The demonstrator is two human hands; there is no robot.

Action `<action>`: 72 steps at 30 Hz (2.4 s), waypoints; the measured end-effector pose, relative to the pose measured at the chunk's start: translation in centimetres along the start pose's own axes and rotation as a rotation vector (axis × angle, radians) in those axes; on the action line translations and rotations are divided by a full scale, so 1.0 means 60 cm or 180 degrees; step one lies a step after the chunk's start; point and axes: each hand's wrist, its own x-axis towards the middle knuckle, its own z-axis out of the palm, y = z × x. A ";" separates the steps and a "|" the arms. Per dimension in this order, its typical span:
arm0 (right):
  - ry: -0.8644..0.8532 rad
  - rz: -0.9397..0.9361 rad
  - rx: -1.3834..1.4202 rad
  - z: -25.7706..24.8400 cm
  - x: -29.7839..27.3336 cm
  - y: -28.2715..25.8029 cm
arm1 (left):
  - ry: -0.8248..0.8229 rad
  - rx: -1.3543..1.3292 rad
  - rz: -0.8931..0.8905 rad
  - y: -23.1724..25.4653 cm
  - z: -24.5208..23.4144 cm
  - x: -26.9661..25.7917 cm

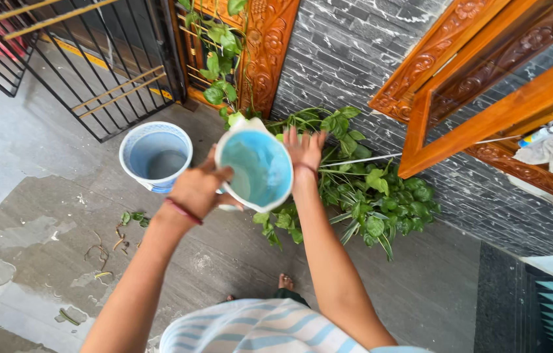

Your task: The person waters a large potted plant using a blue pitcher, then sweeps the floor with a squeegee to gather debris and water.

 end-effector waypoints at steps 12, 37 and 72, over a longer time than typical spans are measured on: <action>-0.0704 0.0460 -0.2128 -0.034 -0.138 -0.055 | -0.1142 0.0594 -0.1020 0.094 0.061 -0.005; -0.0647 -0.0378 -0.1703 -0.016 -0.052 -0.201 | 0.0402 0.0431 -0.0406 0.215 0.168 0.090; 0.1702 0.1097 -0.2100 -0.655 0.236 -0.190 | 0.0556 -0.0952 -0.1972 0.065 0.679 0.076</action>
